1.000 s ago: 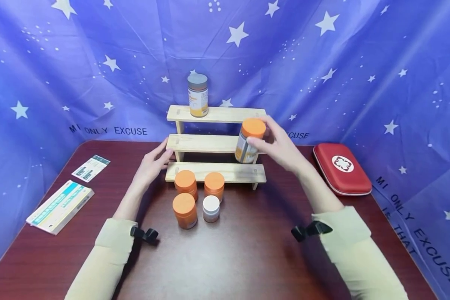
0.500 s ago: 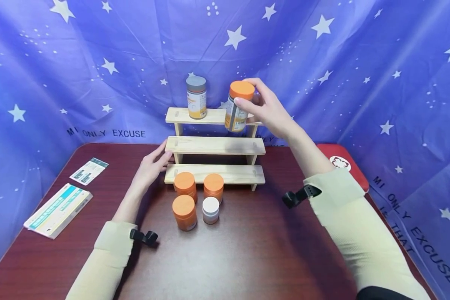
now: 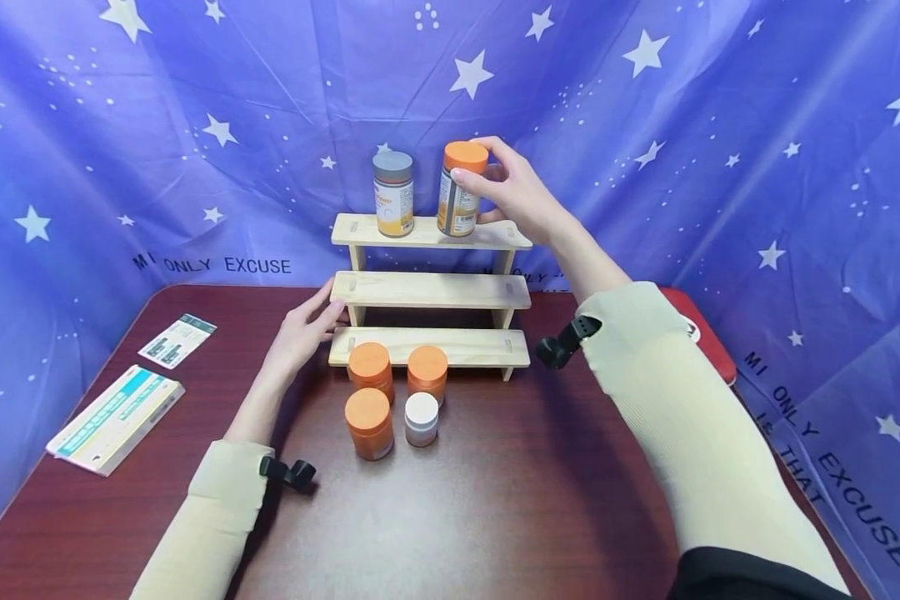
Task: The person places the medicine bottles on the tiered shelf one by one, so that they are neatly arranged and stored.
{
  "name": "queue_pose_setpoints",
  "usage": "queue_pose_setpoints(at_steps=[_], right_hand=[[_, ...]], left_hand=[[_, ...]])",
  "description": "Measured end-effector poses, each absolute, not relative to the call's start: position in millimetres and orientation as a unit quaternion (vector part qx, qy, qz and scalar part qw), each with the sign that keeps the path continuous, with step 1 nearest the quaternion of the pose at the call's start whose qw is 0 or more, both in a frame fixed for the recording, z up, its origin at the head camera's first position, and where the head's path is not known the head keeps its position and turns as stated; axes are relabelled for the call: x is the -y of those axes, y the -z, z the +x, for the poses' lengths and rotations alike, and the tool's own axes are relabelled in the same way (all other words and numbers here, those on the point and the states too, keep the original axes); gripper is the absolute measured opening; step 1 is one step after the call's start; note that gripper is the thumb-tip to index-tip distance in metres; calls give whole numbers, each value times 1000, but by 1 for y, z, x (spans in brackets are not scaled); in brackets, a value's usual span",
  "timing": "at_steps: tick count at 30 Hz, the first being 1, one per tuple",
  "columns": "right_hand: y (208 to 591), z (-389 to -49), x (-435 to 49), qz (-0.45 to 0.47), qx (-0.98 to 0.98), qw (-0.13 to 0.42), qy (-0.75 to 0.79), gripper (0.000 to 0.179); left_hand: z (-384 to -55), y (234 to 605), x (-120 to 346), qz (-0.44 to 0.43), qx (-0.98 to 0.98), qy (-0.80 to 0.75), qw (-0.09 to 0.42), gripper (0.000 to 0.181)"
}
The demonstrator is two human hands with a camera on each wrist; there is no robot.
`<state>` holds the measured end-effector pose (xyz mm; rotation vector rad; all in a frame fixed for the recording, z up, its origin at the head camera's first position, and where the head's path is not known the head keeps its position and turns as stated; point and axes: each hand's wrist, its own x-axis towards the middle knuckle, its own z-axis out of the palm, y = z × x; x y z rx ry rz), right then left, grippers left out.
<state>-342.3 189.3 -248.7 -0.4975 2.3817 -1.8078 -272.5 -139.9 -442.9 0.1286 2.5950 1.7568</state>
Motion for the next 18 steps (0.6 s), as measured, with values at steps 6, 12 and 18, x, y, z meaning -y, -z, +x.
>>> queue_pose_setpoints(at_steps=[6,12,18], right_hand=[[247,-355,-182,-153,-800,66,577,47],[251,-366,-178,-143,-805,63,572,47],[265,-373,-177,-138,-803,66,577,45]], left_hand=[[-273,444,142,40,-831,-555,-1,68],[-273,445,141,38,-829,-557,4,67],[-274,445,139,36,-829,-558,6,66]])
